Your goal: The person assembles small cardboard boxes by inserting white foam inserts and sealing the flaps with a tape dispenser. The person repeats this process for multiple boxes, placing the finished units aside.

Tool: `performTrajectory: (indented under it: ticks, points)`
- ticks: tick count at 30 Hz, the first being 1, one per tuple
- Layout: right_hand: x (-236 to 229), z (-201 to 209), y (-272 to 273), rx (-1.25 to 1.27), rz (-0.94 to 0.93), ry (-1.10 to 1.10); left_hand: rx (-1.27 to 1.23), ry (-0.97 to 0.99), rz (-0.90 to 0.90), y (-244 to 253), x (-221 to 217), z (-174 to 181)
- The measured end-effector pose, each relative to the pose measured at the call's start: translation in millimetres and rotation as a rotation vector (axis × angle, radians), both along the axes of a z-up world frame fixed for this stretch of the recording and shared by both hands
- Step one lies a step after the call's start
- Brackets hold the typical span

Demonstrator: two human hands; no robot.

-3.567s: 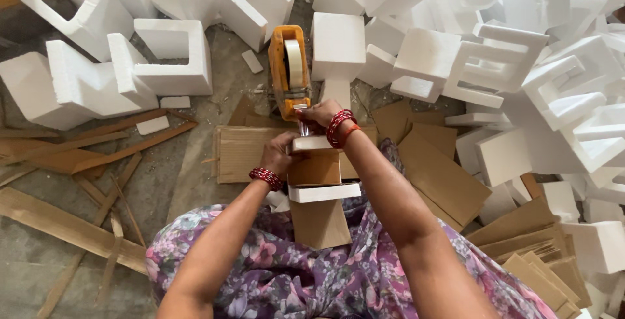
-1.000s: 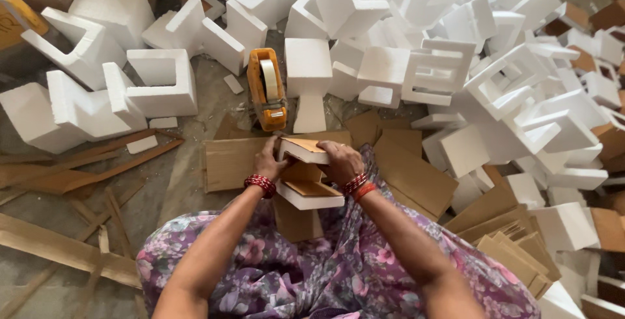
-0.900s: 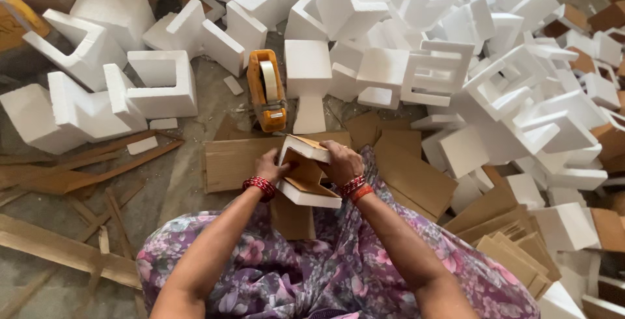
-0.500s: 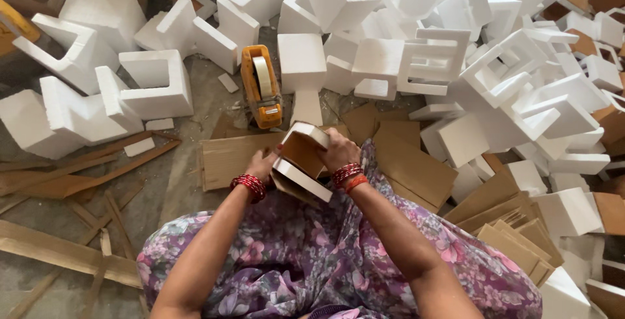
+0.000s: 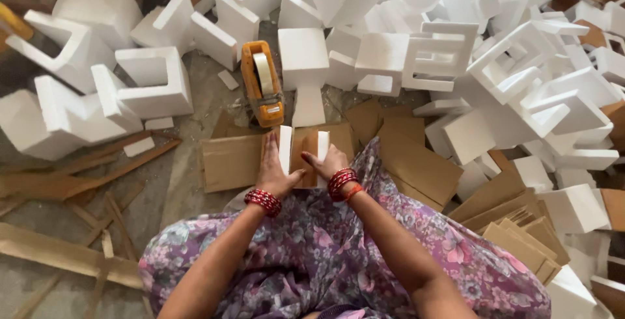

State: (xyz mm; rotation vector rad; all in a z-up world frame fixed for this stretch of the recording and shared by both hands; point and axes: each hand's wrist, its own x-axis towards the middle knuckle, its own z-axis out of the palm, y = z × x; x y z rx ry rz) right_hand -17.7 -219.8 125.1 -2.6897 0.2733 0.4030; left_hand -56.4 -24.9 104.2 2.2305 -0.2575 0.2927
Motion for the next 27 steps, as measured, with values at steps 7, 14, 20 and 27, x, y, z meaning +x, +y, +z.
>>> performTrajectory:
  ticks: [7, 14, 20, 27]
  points:
    - [-16.8, 43.5, -24.4, 0.310, 0.022, 0.295, 0.128, 0.724, -0.022, 43.1, 29.2, 35.7]
    - [25.9, 76.2, -29.3, 0.367, 0.401, -0.235, 0.291, 0.631, -0.181, 57.9, 49.8, 88.6]
    - [46.2, 25.6, 30.2, 0.492, 0.608, -0.296, 0.453, 0.497, -0.142, 51.1, 58.2, 89.7]
    - [27.2, 6.3, 43.0, 0.689, 0.424, -0.472, 0.013, 0.117, -0.106, 51.3, 47.7, 46.3]
